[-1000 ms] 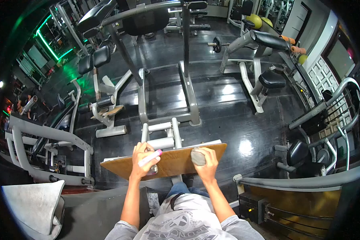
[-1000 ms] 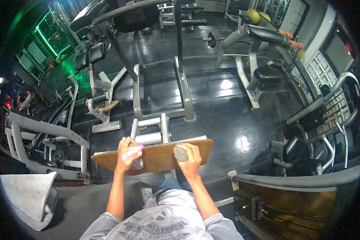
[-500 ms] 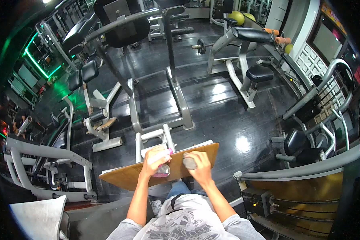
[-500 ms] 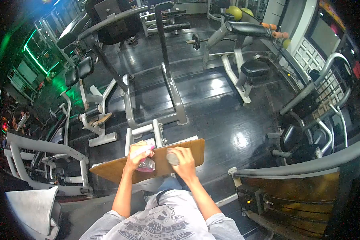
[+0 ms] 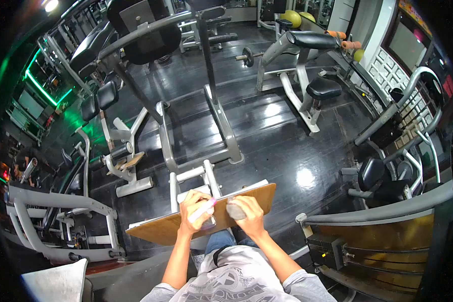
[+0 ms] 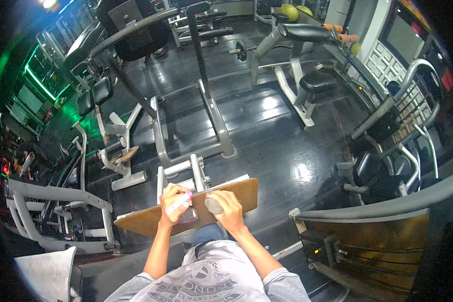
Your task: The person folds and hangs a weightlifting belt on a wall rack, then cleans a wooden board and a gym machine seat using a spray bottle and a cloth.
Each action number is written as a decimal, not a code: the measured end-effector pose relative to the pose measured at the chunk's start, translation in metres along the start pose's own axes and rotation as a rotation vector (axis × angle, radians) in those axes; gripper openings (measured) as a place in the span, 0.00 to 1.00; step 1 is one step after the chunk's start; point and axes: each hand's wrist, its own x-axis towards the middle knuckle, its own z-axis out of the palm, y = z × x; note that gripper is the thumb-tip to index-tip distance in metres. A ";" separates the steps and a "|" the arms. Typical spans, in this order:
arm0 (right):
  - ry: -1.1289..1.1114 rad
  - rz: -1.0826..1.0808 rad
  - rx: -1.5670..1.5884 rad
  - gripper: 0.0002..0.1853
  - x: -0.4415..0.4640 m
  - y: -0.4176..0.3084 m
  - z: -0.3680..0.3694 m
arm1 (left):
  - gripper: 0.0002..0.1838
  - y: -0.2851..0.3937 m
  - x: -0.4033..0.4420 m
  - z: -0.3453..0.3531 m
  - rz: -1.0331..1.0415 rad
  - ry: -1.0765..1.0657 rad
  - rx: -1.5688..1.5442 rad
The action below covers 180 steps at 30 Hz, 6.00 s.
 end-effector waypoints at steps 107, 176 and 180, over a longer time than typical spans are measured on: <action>0.679 0.808 0.320 0.14 -0.093 0.106 -0.014 | 0.14 0.034 -0.013 0.121 -0.384 -0.199 -0.089; 0.264 0.403 0.082 0.25 -0.055 0.046 0.023 | 0.22 0.005 -0.057 0.010 -0.427 -0.281 -0.294; 0.421 0.394 0.021 0.19 -0.040 0.060 0.007 | 0.14 0.017 -0.071 0.010 -0.573 -0.144 -0.483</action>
